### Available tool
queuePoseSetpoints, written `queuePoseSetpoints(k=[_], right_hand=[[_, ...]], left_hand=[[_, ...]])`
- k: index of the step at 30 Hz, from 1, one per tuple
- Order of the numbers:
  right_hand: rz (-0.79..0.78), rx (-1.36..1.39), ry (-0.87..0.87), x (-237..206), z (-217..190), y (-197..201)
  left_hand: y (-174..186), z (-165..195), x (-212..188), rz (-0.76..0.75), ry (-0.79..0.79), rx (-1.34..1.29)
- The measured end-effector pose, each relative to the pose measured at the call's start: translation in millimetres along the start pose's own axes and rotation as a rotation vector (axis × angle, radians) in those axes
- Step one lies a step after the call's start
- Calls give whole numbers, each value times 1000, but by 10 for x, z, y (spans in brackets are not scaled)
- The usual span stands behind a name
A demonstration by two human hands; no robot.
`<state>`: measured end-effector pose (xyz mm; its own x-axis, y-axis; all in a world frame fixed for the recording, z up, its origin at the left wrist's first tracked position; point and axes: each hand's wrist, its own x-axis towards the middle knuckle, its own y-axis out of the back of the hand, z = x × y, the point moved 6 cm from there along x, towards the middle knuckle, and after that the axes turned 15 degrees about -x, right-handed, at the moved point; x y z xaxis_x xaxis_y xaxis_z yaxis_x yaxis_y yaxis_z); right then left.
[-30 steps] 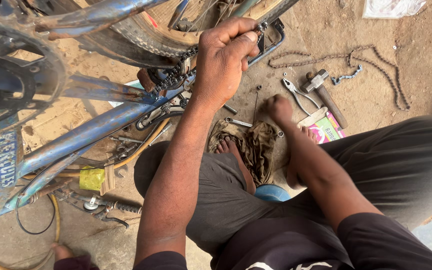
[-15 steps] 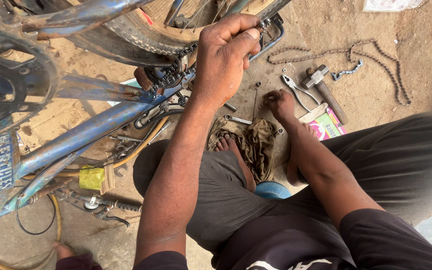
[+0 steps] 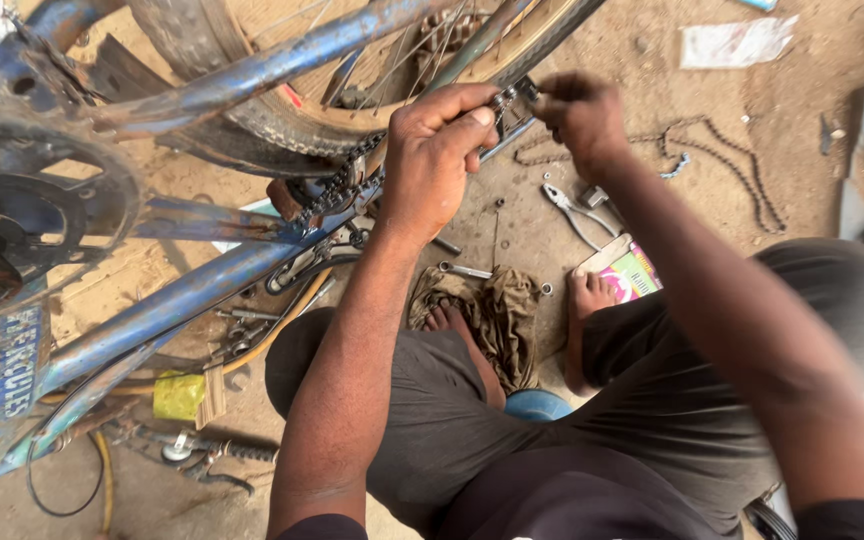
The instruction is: The person is repairing a bicycle chain. They use pliers to connect the chain links, route the chain around the gears, and apply lubricant from a bottle to the chain.
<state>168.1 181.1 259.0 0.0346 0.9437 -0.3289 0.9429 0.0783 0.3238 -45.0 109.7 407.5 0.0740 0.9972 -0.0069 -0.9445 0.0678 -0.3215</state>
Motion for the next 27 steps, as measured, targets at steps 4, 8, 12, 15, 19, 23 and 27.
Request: queuePoseSetpoints(k=[4, 8, 12, 15, 19, 23, 27], right_hand=[[-95, 60, 232, -659, -1066, 381], [-158, 328, 325, -1082, -1408, 296], [-185, 335, 347, -1116, -1357, 120], [-136, 331, 356, -1071, -1300, 95], [-108, 344, 421, -1080, -1294, 81], [-107, 402, 455, -1080, -1294, 57], [-82, 398, 435, -1061, -1262, 40]], left_hand=[[-5, 3, 46, -6, 1, -63], [-37, -43, 56, 0, 22, -110], [-35, -68, 34, 26, 51, -80], [-37, -29, 31, -1, 21, -73], [-22, -24, 46, 20, 39, -113], [-37, -8, 55, -21, 10, -129], [-29, -18, 52, -32, 11, -83]])
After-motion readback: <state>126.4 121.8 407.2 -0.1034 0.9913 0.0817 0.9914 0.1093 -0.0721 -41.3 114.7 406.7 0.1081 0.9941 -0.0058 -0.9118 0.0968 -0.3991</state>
